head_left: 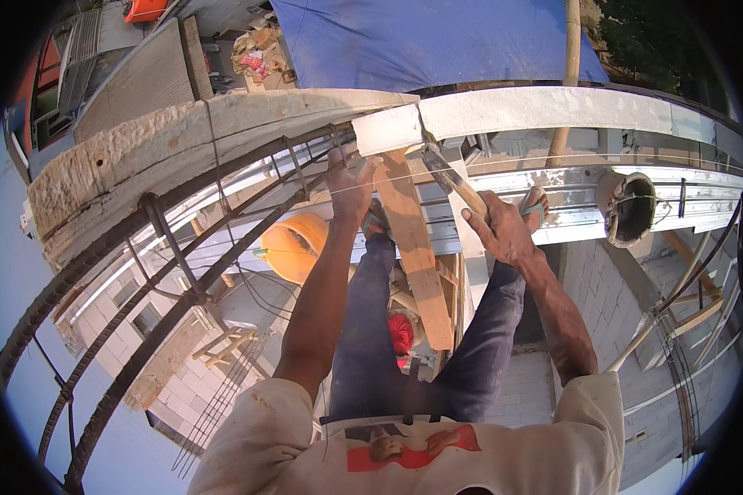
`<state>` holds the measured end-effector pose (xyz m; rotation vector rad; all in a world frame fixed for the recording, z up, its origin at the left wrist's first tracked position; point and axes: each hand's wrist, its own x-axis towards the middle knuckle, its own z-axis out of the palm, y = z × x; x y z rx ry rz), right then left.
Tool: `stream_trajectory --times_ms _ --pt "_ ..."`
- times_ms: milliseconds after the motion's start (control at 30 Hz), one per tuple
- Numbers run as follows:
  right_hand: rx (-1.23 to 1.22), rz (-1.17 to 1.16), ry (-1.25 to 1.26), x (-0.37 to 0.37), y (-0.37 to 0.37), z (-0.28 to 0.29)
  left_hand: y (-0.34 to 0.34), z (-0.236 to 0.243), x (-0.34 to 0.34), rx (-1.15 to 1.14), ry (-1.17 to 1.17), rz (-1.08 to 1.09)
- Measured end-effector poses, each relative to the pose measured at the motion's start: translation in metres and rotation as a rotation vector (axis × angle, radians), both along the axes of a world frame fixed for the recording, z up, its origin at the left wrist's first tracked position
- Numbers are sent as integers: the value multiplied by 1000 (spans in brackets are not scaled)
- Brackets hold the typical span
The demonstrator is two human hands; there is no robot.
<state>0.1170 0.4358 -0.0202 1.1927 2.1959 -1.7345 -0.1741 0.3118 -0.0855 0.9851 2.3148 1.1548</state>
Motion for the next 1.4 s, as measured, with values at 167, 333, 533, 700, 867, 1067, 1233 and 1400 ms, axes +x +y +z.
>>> stream_trajectory --times_ms 167,333,533,700,867,1067,1233,1400 --pt "35 109 -39 -17 26 7 -4 -9 -8 -347 14 60" --pt "33 139 -29 -45 50 23 -20 -33 -13 -357 173 -43" --pt "137 287 -80 -60 67 2 -24 -54 -5 -294 281 111" --pt "194 270 24 -50 67 15 -18 -48 -10 -263 227 38" --pt "241 294 -105 -52 75 11 -12 -42 -12 -444 80 1" --pt "276 251 131 -53 64 22 -18 -58 -23 -844 602 -426" --pt "271 327 -67 -65 70 20 -25 -57 -20 -536 720 -249" --pt "314 301 -46 -57 69 2 -27 -65 -17 -482 592 -269"
